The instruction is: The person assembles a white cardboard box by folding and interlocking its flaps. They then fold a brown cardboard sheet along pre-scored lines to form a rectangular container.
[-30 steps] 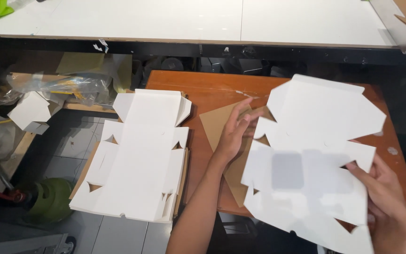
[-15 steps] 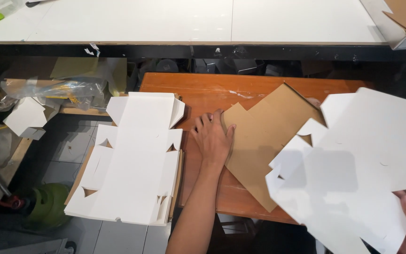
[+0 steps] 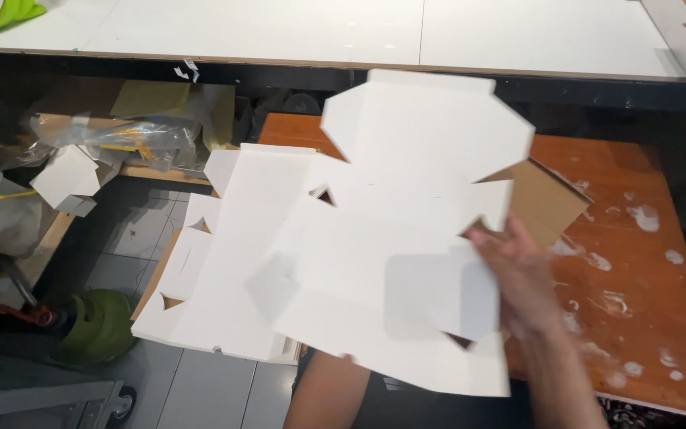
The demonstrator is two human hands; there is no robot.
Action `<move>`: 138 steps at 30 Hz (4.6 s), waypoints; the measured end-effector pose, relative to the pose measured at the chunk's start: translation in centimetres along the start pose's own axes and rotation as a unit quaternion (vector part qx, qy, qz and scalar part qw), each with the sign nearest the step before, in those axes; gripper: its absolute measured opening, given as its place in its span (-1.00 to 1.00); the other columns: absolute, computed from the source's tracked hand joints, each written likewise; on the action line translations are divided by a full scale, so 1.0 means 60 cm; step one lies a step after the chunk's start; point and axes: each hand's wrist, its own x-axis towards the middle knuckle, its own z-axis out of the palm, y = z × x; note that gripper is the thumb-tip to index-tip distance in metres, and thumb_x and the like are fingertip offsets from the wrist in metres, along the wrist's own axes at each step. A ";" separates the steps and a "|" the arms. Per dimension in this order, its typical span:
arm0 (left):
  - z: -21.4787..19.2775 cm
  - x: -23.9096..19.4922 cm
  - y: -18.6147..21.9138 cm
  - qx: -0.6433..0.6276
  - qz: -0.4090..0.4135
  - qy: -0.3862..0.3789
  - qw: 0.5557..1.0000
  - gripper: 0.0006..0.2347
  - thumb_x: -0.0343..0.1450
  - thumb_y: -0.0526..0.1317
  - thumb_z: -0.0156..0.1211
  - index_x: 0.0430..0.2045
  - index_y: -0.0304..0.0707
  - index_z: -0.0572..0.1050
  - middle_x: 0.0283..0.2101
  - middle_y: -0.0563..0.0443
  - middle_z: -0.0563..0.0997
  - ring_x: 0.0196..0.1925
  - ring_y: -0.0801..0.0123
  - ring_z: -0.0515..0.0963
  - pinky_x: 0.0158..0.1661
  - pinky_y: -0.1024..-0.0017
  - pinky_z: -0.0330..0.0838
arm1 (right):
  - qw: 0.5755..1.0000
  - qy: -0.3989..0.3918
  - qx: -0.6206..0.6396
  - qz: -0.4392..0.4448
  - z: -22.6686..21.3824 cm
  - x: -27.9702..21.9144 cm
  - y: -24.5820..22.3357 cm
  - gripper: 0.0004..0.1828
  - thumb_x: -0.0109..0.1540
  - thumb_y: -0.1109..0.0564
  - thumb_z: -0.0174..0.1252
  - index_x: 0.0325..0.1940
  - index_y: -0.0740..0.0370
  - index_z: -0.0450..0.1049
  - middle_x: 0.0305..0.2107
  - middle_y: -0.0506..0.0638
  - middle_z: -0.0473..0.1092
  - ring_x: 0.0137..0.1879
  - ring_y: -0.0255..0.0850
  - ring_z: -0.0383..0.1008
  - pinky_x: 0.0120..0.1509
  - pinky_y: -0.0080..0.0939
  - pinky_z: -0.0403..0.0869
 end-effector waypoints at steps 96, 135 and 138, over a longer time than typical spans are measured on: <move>0.003 0.002 0.042 -0.428 -0.055 -0.083 0.898 -0.86 0.26 -0.29 0.00 -0.38 -0.30 0.30 -0.42 -0.08 0.55 -0.49 0.51 0.51 -0.50 0.59 0.40 | 0.972 -0.080 -0.064 -0.212 -0.140 0.244 0.092 -0.89 0.10 0.20 0.05 -0.47 0.21 0.26 -0.80 0.01 0.23 -0.71 -0.35 0.25 -0.68 -0.50 0.26; -0.027 0.002 0.058 -0.448 -0.032 -0.103 0.888 -0.86 0.24 -0.24 0.01 -0.76 -0.22 0.39 -0.66 0.29 0.28 -0.54 0.64 0.18 -0.43 0.69 0.07 | 0.952 -0.255 0.118 -0.121 -0.168 0.244 0.080 -0.50 0.20 -0.03 -0.24 0.15 0.27 0.14 -0.17 0.01 0.29 -0.09 -0.23 0.31 -0.02 -0.30 0.27; -0.029 0.001 0.057 -0.450 -0.030 -0.113 0.885 -0.87 0.25 -0.24 0.00 -0.73 -0.24 0.40 -0.61 0.27 0.34 -0.49 0.63 0.25 -0.36 0.70 0.11 | 0.958 -0.270 0.077 -0.050 -0.176 0.244 0.081 -0.31 0.10 -0.07 -0.29 0.29 0.19 -0.09 -0.02 0.12 0.15 0.04 -0.11 0.16 0.09 -0.17 0.13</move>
